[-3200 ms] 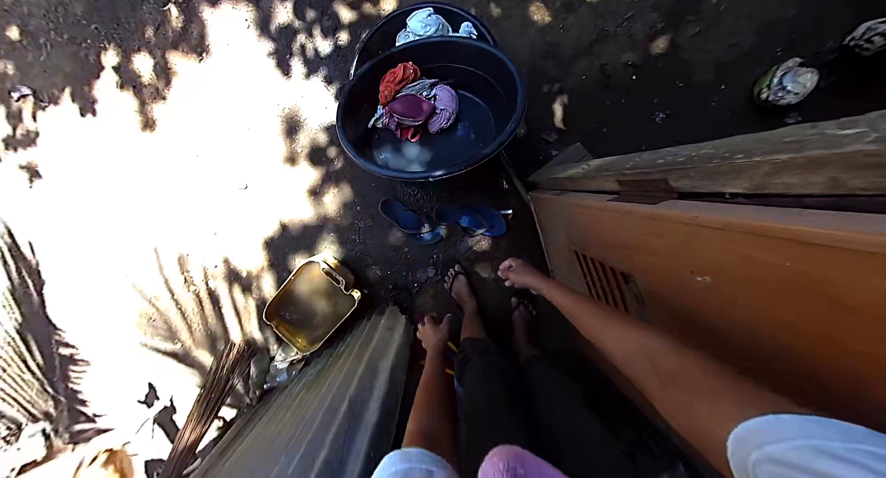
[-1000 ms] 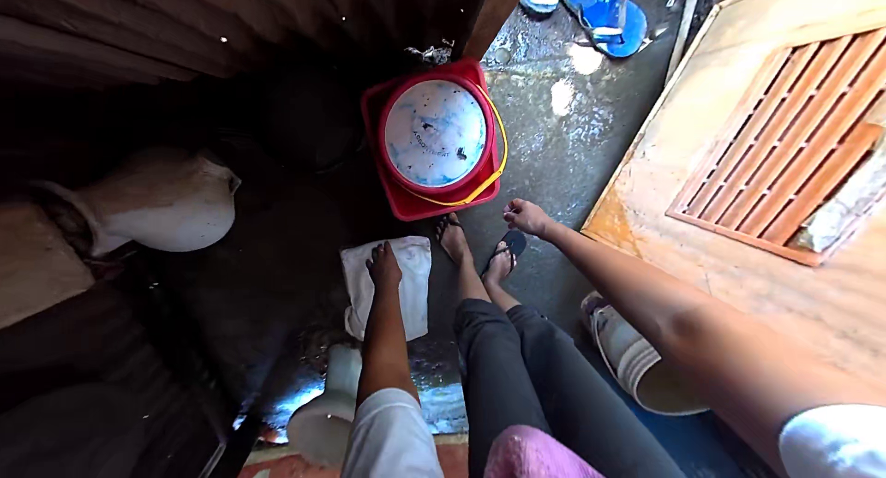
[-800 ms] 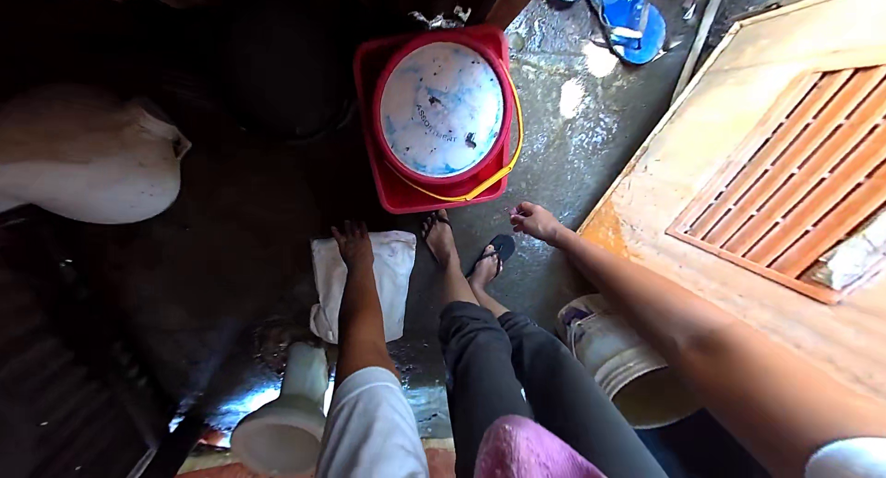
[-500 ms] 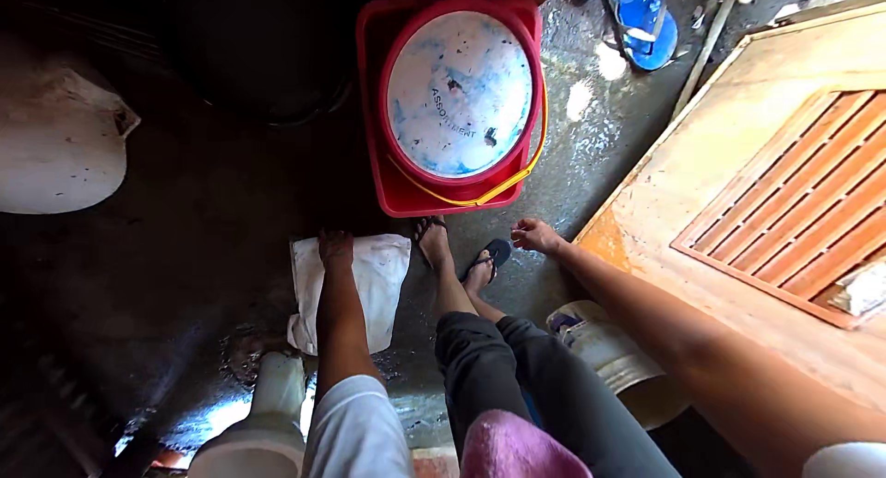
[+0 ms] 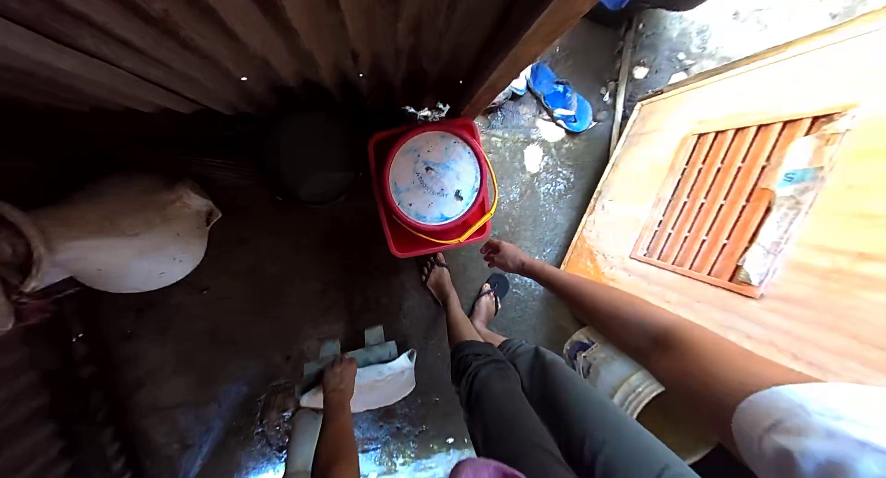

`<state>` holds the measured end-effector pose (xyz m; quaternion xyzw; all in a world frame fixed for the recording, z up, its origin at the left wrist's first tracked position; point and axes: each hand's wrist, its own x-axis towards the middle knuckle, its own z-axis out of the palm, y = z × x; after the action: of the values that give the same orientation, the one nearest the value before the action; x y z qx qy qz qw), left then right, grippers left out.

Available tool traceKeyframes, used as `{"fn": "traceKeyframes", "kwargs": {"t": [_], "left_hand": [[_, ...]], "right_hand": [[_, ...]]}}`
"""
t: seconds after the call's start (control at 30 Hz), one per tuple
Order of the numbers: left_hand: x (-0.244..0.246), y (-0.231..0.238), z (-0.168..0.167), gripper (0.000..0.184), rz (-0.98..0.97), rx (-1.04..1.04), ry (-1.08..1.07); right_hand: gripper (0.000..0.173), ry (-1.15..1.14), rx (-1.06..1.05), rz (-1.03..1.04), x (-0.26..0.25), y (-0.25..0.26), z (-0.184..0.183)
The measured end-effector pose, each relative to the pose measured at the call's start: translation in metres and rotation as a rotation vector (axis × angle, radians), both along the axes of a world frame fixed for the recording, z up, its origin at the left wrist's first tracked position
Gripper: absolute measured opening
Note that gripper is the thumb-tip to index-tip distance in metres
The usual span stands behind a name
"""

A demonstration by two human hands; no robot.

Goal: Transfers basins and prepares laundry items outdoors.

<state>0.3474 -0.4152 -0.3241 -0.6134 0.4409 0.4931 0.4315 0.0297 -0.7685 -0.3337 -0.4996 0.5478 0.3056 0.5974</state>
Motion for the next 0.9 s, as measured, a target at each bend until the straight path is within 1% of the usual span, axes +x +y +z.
{"fn": "traceKeyframes", "kwargs": {"t": [0.07,0.17,0.23,0.3,0.37,0.43,0.53,0.63,0.67,0.77,0.83,0.87,0.9], "left_hand": [[-0.008,0.017,0.007,0.039,-0.066,0.012,0.041],[-0.032,0.043,0.035,0.037,-0.064,0.075,0.066],[-0.051,0.054,0.049,0.036,-0.018,0.078,0.049],[-0.059,0.058,0.061,0.035,0.041,0.045,0.036],[-0.061,0.06,0.076,0.034,0.111,0.008,0.031],[-0.058,0.052,0.091,0.039,0.156,0.037,0.027],[-0.052,0.038,0.099,0.051,0.22,0.018,0.001],[-0.05,0.018,0.119,0.052,0.297,-0.07,-0.016],[-0.05,0.012,0.126,0.051,0.31,-0.086,-0.02],[-0.04,-0.012,0.137,0.049,0.283,-0.183,-0.039],[-0.038,-0.031,0.145,0.046,0.26,-0.21,-0.02],[-0.039,-0.041,0.149,0.045,0.239,-0.227,-0.007],[-0.039,-0.052,0.154,0.044,0.217,-0.247,0.006]], "right_hand": [[0.038,-0.004,0.0,-0.019,-0.012,0.003,0.01],[0.038,0.02,0.032,-0.005,-0.044,0.023,0.013],[0.038,0.079,0.036,0.045,-0.067,0.031,0.015],[0.038,0.13,0.029,0.094,-0.08,0.033,0.028],[0.037,0.129,0.021,0.181,-0.082,0.039,0.042],[0.036,0.084,0.009,0.254,-0.08,0.056,0.046],[0.035,-0.007,-0.026,0.354,-0.054,0.081,0.054],[0.035,-0.144,-0.064,0.464,-0.005,0.111,0.074],[0.038,-0.205,-0.102,0.493,0.012,0.125,0.082],[0.06,-0.428,-0.362,0.634,0.067,0.153,0.107],[0.073,-0.689,-0.596,0.743,0.091,0.169,0.116],[0.08,-0.795,-0.667,0.802,0.102,0.174,0.122],[0.084,-0.843,-0.665,0.875,0.115,0.176,0.129]]}}
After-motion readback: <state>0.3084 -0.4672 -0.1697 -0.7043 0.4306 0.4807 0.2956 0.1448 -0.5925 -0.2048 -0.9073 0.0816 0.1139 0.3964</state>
